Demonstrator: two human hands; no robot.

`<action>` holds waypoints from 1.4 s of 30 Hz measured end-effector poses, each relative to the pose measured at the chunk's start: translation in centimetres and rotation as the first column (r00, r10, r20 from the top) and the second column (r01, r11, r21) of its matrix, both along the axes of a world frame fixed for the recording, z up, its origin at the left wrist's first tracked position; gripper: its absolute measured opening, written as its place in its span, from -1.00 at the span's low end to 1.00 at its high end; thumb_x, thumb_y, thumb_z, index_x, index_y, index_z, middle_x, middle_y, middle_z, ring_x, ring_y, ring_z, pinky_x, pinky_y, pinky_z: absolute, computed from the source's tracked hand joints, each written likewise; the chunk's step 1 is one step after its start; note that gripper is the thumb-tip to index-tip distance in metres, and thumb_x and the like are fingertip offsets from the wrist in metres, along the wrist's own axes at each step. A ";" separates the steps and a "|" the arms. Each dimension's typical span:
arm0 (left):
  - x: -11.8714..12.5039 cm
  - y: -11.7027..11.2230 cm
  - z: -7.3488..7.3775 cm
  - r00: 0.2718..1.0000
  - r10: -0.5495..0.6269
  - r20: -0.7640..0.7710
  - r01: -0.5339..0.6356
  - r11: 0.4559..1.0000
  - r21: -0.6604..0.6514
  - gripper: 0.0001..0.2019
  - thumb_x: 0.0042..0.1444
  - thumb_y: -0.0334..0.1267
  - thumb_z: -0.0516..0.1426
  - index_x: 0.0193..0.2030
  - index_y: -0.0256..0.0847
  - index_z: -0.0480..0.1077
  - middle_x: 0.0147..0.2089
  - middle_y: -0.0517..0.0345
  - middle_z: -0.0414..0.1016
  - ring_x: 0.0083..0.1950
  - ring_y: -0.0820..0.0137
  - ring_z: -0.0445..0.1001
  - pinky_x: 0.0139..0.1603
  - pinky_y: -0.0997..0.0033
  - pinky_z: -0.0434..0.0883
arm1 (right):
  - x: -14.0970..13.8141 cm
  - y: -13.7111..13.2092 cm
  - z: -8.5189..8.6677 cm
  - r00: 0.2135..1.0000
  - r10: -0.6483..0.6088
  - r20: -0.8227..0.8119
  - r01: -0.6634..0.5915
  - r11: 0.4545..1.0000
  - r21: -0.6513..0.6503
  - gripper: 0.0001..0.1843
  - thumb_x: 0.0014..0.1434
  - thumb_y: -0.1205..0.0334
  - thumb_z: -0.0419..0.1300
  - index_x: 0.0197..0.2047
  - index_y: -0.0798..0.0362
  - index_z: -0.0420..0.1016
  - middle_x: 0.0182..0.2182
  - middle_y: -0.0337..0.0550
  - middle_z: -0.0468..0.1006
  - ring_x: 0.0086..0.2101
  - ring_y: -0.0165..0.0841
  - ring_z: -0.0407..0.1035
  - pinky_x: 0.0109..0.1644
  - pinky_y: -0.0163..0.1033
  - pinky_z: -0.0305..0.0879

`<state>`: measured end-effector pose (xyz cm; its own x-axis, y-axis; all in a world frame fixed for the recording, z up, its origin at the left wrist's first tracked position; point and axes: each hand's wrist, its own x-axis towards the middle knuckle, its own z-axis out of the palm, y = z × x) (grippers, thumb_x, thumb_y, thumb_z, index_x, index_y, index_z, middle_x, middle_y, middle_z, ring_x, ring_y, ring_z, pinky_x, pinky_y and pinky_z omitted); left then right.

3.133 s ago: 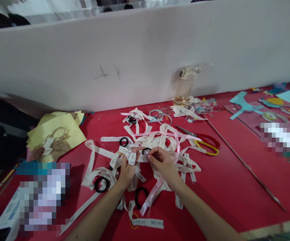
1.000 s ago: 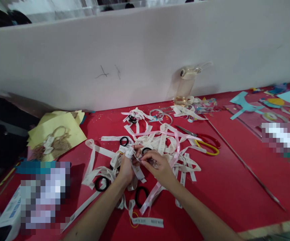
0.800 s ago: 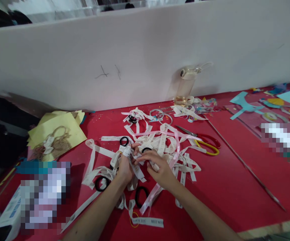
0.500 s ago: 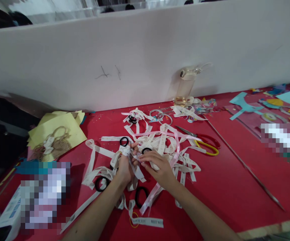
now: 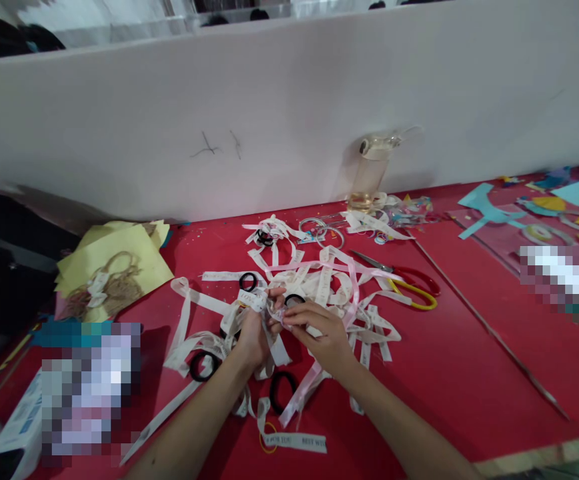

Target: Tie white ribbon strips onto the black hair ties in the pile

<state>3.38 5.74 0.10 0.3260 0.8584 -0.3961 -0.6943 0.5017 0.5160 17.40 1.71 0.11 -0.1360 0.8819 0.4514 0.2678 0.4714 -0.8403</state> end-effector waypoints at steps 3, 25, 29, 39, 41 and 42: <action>0.1 -0.1 -0.4 0.999 -0.045 -0.021 0.044 0.999 -0.014 -0.77 -0.07 -0.16 0.21 -0.36 -0.30 0.40 -0.56 0.27 0.25 -0.65 0.66 0.02 -0.67 0.62 -0.04 | 0.1 -0.1 0.5 0.998 0.033 -0.055 -0.036 0.997 -0.069 -0.79 0.14 0.39 0.21 -0.20 -0.10 0.56 -0.21 -0.17 0.56 -0.16 -0.33 0.44 -0.06 -0.22 0.36; 0.3 -0.5 -0.8 0.972 -0.208 -0.107 0.205 0.978 -0.038 -0.61 -0.09 0.06 0.19 -0.33 -0.27 0.37 -0.65 0.39 0.04 -0.68 0.65 -0.06 -0.67 0.63 -0.11 | -0.2 -0.7 0.5 0.980 -0.088 -0.176 0.018 0.931 -0.363 -0.82 0.19 0.15 0.16 -0.19 0.02 0.50 -0.47 -0.20 0.53 -0.45 -0.38 0.44 -0.35 -0.28 0.41; 0.4 -0.3 -0.8 0.980 -0.177 -0.096 0.179 0.984 0.012 -0.63 -0.06 0.06 0.17 -0.34 -0.27 0.37 -0.65 0.41 0.00 -0.69 0.65 -0.07 -0.69 0.62 -0.09 | -0.7 0.0 -0.3 0.961 -0.090 -0.262 -0.047 0.879 -0.475 -0.74 0.08 0.10 0.26 -0.19 0.03 0.41 -0.39 -0.20 0.53 -0.53 -0.41 0.44 -0.47 -0.30 0.40; 0.7 -0.5 -1.4 0.977 -0.119 -0.177 0.128 0.991 0.040 -0.68 -0.04 -0.01 0.15 -0.35 -0.27 0.40 -0.68 0.38 0.06 -0.71 0.62 0.04 -0.69 0.59 -0.03 | -0.2 0.5 0.6 0.932 -0.055 -0.358 -0.190 0.766 -0.614 -0.69 0.01 0.10 0.32 -0.25 0.06 0.37 -0.48 -0.21 0.57 -0.46 -0.33 0.51 -0.36 -0.24 0.48; 0.7 -0.5 -1.5 0.976 -0.112 -0.187 0.124 0.991 0.056 -0.69 -0.03 -0.01 0.14 -0.35 -0.27 0.41 -0.68 0.38 0.05 -0.70 0.61 0.06 -0.69 0.59 -0.02 | -0.1 0.5 0.4 0.930 -0.042 -0.366 -0.205 0.765 -0.611 -0.70 0.01 0.11 0.32 -0.25 0.05 0.38 -0.46 -0.20 0.58 -0.44 -0.31 0.52 -0.34 -0.23 0.48; 0.7 -0.5 -1.4 0.975 -0.108 -0.193 0.122 0.991 0.059 -0.69 -0.02 -0.01 0.14 -0.35 -0.27 0.41 -0.68 0.37 0.05 -0.70 0.60 0.07 -0.69 0.58 -0.01 | -0.1 0.6 0.3 0.930 -0.037 -0.366 -0.209 0.764 -0.610 -0.70 0.01 0.10 0.32 -0.24 0.05 0.39 -0.45 -0.20 0.58 -0.44 -0.31 0.52 -0.34 -0.21 0.48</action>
